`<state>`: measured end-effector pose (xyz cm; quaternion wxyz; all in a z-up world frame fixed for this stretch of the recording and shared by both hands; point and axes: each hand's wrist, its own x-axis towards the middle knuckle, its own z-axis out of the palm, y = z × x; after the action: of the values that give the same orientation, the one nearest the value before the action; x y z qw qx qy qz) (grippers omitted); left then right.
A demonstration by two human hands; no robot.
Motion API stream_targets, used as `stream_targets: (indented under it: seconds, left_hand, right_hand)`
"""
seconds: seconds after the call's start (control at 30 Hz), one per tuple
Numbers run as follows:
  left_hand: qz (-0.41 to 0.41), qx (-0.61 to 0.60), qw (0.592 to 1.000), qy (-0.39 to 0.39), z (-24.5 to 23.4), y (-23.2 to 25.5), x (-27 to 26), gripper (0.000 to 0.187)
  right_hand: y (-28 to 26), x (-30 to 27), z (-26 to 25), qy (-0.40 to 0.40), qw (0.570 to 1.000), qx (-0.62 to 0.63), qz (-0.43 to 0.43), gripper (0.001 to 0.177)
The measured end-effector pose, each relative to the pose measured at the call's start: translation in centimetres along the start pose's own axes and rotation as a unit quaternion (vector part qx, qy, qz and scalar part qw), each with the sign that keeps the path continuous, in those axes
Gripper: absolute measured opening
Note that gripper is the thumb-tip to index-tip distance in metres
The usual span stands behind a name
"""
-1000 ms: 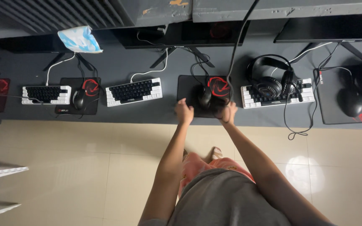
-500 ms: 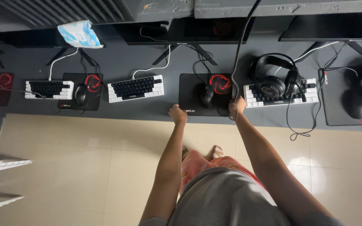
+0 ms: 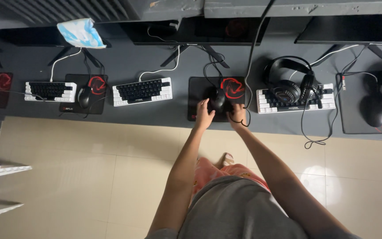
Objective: Organizing and aligning gaming keyboards, mice, and headsets at computer stations.
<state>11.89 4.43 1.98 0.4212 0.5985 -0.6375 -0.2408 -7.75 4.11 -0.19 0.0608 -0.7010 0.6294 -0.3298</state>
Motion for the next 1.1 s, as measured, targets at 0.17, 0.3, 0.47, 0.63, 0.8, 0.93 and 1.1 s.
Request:
stream_targets:
  seconds: [0.17,0.3,0.47,0.63,0.8,0.93,1.1]
  left_hand:
    - [-0.022,0.014,0.998,-0.048,2.6,-0.3,1.8,0.074]
    - [-0.015,0.013,0.998,-0.059,2.3,0.8,2.3,0.078]
    - [-0.003,0.006,0.998,-0.061,1.7,2.1,2.2,0.081]
    - [0.005,-0.011,0.998,-0.06,1.2,1.3,2.2,0.08]
    - [0.009,0.02,0.995,-0.093,-1.2,-0.5,1.4,0.081]
    - [-0.012,0.095,0.993,-0.067,-3.3,-4.6,-0.3,0.079]
    - [-0.102,0.111,0.988,-0.03,-6.9,-9.7,-2.7,0.058]
  right_hand:
    - [-0.3,-0.5,2.3,-0.078,0.977,0.187,0.065,0.052]
    - [0.8,-1.2,3.9,-0.104,0.973,0.181,0.094,0.043]
    - [0.2,-0.9,2.4,-0.11,0.972,0.193,0.069,0.043]
    - [-1.3,-0.8,1.7,-0.114,0.975,0.178,0.067,0.047]
    - [-2.4,-1.7,2.4,-0.067,0.962,0.239,0.117,0.055]
    - [1.0,-2.7,4.4,-0.075,0.983,0.095,0.136,0.042]
    - [-0.8,-4.9,0.7,0.093,0.956,-0.135,0.244,0.052]
